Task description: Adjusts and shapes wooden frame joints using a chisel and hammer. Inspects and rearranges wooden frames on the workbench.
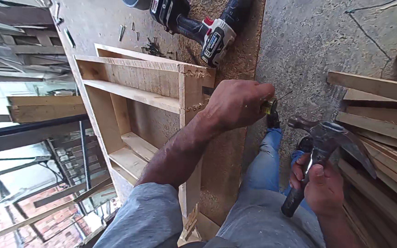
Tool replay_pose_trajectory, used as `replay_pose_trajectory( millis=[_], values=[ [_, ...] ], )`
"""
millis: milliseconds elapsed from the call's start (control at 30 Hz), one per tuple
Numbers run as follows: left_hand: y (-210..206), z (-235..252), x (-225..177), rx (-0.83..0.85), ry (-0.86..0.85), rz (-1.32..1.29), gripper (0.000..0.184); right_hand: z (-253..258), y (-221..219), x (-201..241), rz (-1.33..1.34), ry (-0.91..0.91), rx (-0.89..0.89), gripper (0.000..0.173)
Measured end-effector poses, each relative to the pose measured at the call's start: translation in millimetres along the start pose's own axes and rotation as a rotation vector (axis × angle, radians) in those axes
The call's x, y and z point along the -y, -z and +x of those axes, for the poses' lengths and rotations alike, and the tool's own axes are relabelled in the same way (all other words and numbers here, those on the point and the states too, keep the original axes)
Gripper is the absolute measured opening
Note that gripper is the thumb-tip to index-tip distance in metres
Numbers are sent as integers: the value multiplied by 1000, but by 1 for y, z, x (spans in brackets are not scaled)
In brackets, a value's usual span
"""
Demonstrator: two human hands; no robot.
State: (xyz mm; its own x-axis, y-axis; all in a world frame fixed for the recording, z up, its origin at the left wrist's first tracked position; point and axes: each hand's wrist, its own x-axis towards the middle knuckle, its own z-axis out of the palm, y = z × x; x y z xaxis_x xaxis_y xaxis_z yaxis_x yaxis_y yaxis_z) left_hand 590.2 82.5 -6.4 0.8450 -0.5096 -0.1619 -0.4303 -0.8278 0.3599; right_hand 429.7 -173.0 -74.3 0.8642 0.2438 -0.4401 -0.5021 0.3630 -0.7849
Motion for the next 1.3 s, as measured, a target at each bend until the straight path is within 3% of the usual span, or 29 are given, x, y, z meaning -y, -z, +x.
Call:
replay_pose_trajectory(
  millis=[133,233,367,500,633,700,767,833,867,933,1000,1033,1133,1233,1300],
  values=[
    [-2,5,-1,82,26,27,11,5,-8,0,92,66,-38,42],
    [0,5,0,125,69,31,9,12,-33,-1,313,143,-54,47],
    [-3,6,-1,201,103,36,9,24,-66,-8,337,82,-23,46],
    [2,8,-1,213,116,33,8,23,-14,30,258,109,-34,49],
    [9,8,-7,246,165,37,9,15,79,91,412,500,-281,63],
    [11,7,-5,237,159,45,11,23,43,75,540,568,-331,70],
    [9,8,-5,264,172,57,9,23,-35,33,475,318,-339,59],
    [10,0,-5,309,209,63,8,6,-51,16,351,17,-179,50],
    [17,8,7,283,201,108,8,24,-38,15,323,49,-112,50],
    [16,2,4,354,231,101,8,23,-5,26,335,187,-184,52],
    [19,8,6,385,242,104,7,33,-12,29,439,293,-211,57],
    [18,9,7,384,247,103,7,34,-33,19,471,252,-160,57],
    [15,4,9,386,285,96,10,19,-78,-6,242,-9,107,50],
    [14,-3,15,231,191,90,11,9,-45,8,264,128,30,46],
    [19,-19,17,-126,33,-135,20,11,-10,20,270,224,-55,47]
  ],
)
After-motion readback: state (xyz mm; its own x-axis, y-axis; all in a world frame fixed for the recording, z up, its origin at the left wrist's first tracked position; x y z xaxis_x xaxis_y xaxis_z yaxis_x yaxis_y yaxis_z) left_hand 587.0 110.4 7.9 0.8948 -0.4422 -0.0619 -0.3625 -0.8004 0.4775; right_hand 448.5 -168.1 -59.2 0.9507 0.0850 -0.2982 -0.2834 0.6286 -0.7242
